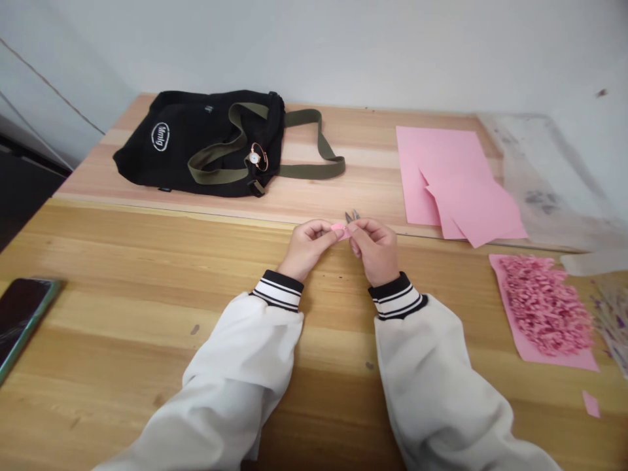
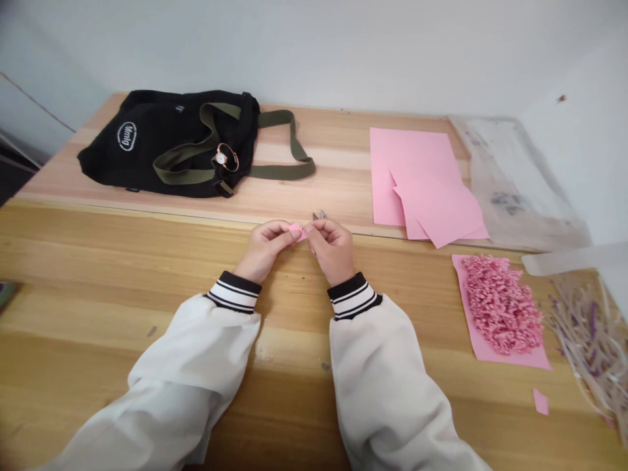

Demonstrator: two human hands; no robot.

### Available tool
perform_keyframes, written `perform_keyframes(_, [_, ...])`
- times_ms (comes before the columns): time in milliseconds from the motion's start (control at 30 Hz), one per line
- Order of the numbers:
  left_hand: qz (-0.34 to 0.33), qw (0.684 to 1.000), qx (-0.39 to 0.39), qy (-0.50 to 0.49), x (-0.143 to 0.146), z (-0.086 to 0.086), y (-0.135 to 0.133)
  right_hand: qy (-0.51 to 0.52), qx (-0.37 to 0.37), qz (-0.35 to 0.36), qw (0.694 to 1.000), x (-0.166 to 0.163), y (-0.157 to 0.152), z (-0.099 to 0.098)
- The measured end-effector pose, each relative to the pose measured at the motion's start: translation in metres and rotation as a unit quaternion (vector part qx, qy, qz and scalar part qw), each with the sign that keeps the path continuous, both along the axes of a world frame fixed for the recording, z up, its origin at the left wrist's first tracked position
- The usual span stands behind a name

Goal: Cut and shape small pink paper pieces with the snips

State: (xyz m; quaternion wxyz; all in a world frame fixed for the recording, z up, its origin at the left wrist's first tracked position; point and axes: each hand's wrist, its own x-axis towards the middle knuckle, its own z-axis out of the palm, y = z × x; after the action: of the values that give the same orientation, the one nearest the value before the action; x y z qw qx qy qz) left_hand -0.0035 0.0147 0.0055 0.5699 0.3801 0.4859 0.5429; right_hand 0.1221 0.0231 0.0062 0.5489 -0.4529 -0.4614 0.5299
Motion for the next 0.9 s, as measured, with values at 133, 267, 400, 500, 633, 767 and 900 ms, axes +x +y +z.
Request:
perform_keyframes(133, [-0.005, 1.000, 0.000, 0.004, -0.0002, 0.0001, -0.0005, -0.011, 0.003, 0.001, 1.000, 0.0003, -0.0006, 0.0002])
perform_keyframes(267, [-0.003, 1.000, 0.007, 0.007, -0.0004, 0.0000, -0.0003, -0.002, 0.004, -0.001, 1.000, 0.0002, -0.0004, 0.0006])
perform_keyframes(400, [-0.006, 1.000, 0.010, -0.003, 0.0000, 0.0005, 0.0005, 0.005, 0.005, -0.001, 1.000, 0.0002, 0.0002, 0.0001])
perform_keyframes(500, [-0.008, 1.000, 0.010, -0.001, 0.0002, 0.0007, 0.0004, 0.011, 0.007, 0.001, 1.000, 0.0001, 0.0005, -0.0006])
perform_keyframes(633, [-0.003, 1.000, 0.002, 0.007, 0.0002, 0.0002, 0.0000, 0.009, 0.006, -0.002, 1.000, 0.0000, 0.0005, -0.0013])
perform_keyframes(767, [-0.001, 1.000, -0.001, 0.007, 0.0003, -0.0002, 0.0000, 0.004, 0.004, -0.005, 1.000, -0.0001, 0.0006, -0.0016])
perform_keyframes(900, [-0.001, 1.000, -0.004, 0.005, 0.0004, -0.0003, -0.0002, -0.003, 0.009, -0.003, 1.000, -0.0003, 0.0004, -0.0016])
